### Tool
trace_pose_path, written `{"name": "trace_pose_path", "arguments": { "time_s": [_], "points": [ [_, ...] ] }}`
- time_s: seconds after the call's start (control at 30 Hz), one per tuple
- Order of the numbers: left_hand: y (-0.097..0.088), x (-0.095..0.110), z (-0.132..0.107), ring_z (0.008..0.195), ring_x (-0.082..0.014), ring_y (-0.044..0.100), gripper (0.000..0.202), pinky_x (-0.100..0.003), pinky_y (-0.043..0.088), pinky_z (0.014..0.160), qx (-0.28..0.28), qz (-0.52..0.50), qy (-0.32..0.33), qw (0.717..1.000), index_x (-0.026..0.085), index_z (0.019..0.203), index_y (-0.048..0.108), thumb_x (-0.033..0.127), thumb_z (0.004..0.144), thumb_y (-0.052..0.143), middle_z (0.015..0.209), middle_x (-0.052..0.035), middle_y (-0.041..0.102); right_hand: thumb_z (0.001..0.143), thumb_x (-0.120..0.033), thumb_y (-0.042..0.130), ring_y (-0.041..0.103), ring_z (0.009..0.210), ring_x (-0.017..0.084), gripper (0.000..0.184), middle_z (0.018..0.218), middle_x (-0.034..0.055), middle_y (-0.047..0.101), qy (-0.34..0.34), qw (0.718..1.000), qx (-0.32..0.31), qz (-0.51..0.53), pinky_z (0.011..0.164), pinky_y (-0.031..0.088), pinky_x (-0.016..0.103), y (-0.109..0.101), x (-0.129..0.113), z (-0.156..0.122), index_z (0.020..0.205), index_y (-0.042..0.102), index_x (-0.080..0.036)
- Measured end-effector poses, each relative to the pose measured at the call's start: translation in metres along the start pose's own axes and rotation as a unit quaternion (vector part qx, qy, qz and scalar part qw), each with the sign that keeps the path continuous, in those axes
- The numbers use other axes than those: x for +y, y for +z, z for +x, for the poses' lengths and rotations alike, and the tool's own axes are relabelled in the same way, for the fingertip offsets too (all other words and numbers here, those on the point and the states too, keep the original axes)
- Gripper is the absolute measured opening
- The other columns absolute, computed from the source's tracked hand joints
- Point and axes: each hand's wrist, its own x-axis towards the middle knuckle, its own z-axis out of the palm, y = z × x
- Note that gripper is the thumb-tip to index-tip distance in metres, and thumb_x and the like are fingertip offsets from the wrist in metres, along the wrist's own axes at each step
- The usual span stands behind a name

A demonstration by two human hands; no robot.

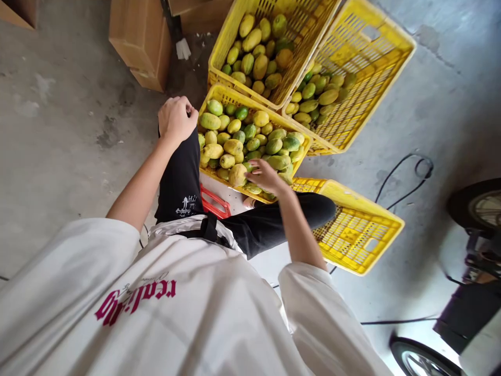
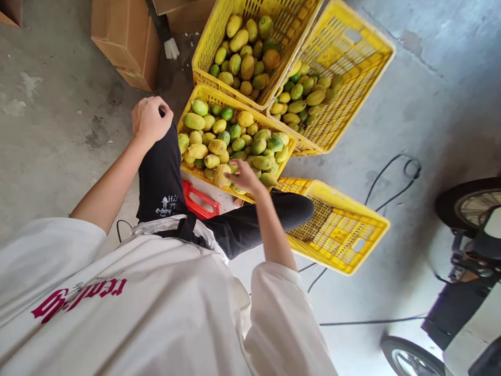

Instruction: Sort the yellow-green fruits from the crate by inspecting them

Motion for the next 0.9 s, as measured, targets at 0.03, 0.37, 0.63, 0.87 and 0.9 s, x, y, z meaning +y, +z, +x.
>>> {"name": "trace_pose_path", "arguments": {
  "time_s": [0.03,0.37,0.63,0.87,0.9],
  "points": [
    [-0.001,0.001,0.0,0.159,-0.0454,0.062,0.045,-0.063,0.045,0.132,-0.002,0.003,-0.002,1.0,0.032,0.135,0.087,0.062,0.115,0.061,0.149,-0.0092,0.085,0.112,-0.039,0.092,0.079,0.132,0.036,0.043,0.147,0.0203,0.077,0.026,0.999,-0.013,-0.019,0.117,0.068,0.059,0.012,0.005,0.004,0.144,0.08,-0.011],
    [-0.015,0.004,0.005,0.176,-0.051,0.046,0.083,-0.074,0.036,0.14,-0.024,0.07,0.055,0.996,0.036,0.153,0.08,0.095,0.104,0.049,0.143,-0.0098,0.085,0.104,-0.038,0.095,0.052,0.146,0.015,0.07,0.162,0.0077,0.06,0.14,0.981,0.042,-0.124,0.135,0.051,0.036,0.086,0.013,0.005,0.163,0.065,-0.015],
    [0.049,0.037,-0.008,0.166,-0.0566,0.043,0.116,-0.077,0.03,0.142,-0.229,0.181,0.224,0.93,0.016,0.172,0.065,0.102,0.096,0.052,0.167,-0.0202,0.07,0.107,-0.027,0.091,0.047,0.14,0.005,0.06,0.155,0.0003,0.063,0.127,0.99,0.03,-0.054,0.142,0.041,0.035,0.074,0.006,0.008,0.157,0.062,-0.009],
    [0.107,0.024,0.011,0.174,-0.0501,0.039,0.101,-0.07,0.023,0.144,-0.318,0.14,0.131,0.928,0.02,0.164,0.067,0.091,0.093,0.083,0.164,-0.0165,0.068,0.107,-0.036,0.093,0.042,0.139,0.004,0.055,0.156,-0.0005,0.061,0.141,0.99,0.014,0.018,0.143,0.038,0.035,0.061,-0.007,0.007,0.146,0.066,-0.008],
    [0.112,0.022,0.013,0.174,-0.0498,0.039,0.1,-0.069,0.025,0.144,-0.308,0.14,0.133,0.932,0.021,0.162,0.068,0.091,0.091,0.084,0.165,-0.0162,0.068,0.107,-0.036,0.093,0.042,0.138,0.004,0.056,0.156,-0.0005,0.061,0.136,0.99,0.017,0.027,0.143,0.038,0.036,0.061,-0.007,0.006,0.146,0.066,-0.008]
  ]
}}
